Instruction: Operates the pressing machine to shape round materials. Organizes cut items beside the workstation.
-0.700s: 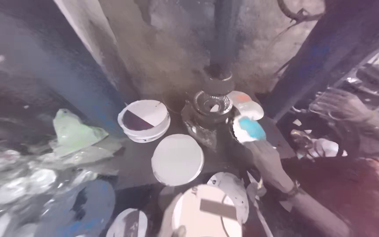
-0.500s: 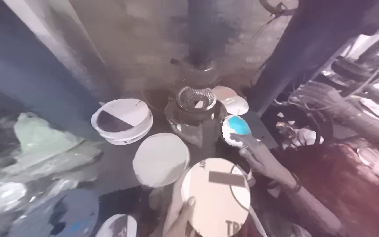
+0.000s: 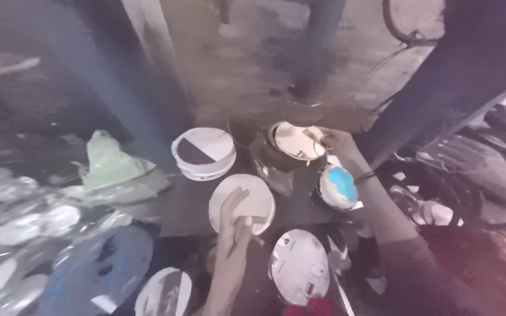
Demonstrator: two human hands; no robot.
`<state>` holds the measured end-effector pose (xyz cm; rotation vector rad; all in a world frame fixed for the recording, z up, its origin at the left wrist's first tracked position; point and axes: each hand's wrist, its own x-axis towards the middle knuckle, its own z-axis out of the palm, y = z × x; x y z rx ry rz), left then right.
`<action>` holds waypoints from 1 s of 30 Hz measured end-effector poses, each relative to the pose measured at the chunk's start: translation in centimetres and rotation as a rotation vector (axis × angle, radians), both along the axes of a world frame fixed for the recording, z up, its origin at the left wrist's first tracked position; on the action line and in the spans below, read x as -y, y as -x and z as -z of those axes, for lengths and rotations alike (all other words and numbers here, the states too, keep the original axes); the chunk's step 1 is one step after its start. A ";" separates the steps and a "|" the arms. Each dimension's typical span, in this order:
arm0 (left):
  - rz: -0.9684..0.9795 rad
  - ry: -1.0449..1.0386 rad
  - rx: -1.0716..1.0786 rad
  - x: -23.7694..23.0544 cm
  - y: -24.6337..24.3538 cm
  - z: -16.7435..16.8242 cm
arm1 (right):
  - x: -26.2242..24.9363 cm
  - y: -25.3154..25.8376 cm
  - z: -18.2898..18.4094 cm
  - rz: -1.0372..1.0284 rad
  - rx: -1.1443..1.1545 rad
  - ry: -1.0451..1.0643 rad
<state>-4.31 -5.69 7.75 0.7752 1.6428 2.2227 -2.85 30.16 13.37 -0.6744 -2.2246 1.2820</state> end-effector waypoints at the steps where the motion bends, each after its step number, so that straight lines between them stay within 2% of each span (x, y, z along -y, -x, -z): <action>1: -0.017 0.007 0.007 0.8 0.0 0.5 | -0.4 1.1 -0.2 0.007 0.024 -0.014; 6: -0.040 0.032 0.051 4.3 -0.7 3.5 | 0.0 3.1 -1.6 0.054 0.089 -0.011; 10: -0.038 0.032 0.111 6.3 -1.3 4.9 | 0.2 2.7 -1.9 0.065 0.085 -0.028; 14: -0.122 0.073 0.090 7.7 -1.1 5.3 | 1.6 -0.8 -1.2 0.127 -0.022 -0.225; 16: -0.210 0.072 0.102 8.3 -1.0 5.7 | 3.7 -3.7 0.1 0.066 -0.136 -0.342; 18: -0.355 0.065 0.118 9.2 -0.9 6.5 | 7.4 -6.1 2.8 -0.063 -0.216 -0.325; 20: -0.515 0.106 0.119 11.1 -0.6 7.4 | 13.1 -7.8 5.6 -0.224 -0.186 -0.345; 22: -0.699 0.183 0.092 14.8 0.1 7.4 | 18.1 -9.2 7.9 -0.421 -0.101 -0.467; 24: -1.001 0.243 0.017 19.8 1.3 6.9 | 20.0 -10.1 10.7 -0.550 0.005 -0.602; 27: -1.454 0.299 -0.264 28.7 3.4 8.0 | 20.3 -10.6 15.1 -0.527 0.159 -0.684; 28: -1.567 0.389 -0.267 31.4 3.4 9.1 | 20.3 -10.7 16.5 -0.487 0.157 -0.719; 30: -1.633 0.624 -0.094 36.0 2.1 11.8 | 20.6 -10.8 18.0 -0.488 0.205 -0.753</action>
